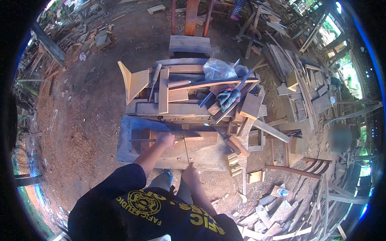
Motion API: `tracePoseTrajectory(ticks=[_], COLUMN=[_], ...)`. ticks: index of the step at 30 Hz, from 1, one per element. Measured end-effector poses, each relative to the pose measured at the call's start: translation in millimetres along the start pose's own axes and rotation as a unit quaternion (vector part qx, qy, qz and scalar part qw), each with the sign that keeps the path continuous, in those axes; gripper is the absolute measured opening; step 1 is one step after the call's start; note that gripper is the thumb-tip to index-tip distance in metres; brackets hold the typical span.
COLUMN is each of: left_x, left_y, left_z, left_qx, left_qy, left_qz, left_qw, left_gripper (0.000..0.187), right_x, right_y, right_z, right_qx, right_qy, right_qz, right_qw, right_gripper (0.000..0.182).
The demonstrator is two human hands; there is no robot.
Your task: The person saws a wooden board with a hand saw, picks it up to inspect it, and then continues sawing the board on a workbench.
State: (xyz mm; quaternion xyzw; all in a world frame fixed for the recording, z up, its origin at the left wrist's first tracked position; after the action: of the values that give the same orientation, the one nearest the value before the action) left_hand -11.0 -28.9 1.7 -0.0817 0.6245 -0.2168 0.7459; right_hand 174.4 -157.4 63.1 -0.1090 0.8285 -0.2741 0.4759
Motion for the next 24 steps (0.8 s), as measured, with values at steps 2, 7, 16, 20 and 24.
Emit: tracePoseTrajectory(ticks=[2,7,16,20,24], left_x=[-3.5,-1.4,-7.8,-10.0,-2.7], left_y=[-1.4,-0.4,-3.1,-5.1,-2.6], left_z=[0.5,1.5,3.6,4.5,3.3], left_qx=[0.006,0.000,0.000,-0.007,-0.026], left_qy=[0.008,0.012,0.005,-0.007,-0.013], left_qz=[-0.002,-0.006,-0.015,-0.018,-0.022], left_qw=[1.000,1.000,1.000,1.000,0.999], left_gripper=[0.029,0.029,0.031,0.029,0.027], right_x=[-2.4,-2.2,7.5,2.2,-1.4], right_y=[-2.6,0.0,16.0,12.6,7.4], right_z=[-3.4,-2.7,-2.1,-5.3,-10.0], right_qx=[-0.009,-0.011,-0.019,-0.019,-0.017], right_qy=[0.027,0.000,-0.033,-0.030,-0.035], right_qz=[0.012,0.022,0.012,0.009,0.017], right_qw=[1.000,1.000,0.999,0.999,0.999], right_gripper=[0.025,0.027,0.038,0.038,0.036])
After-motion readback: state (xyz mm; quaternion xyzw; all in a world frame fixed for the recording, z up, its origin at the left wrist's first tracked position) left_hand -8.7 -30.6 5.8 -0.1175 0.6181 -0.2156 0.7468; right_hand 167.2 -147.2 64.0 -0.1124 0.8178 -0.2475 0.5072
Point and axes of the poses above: each hand's wrist, its own y-axis towards the middle knuckle, its own x-axis out of the palm, z = x × y, the point moved 2 cm from there along y, towards the middle knuckle, and after that the axes turned 9 degrees about z, right-handed, at the moved point
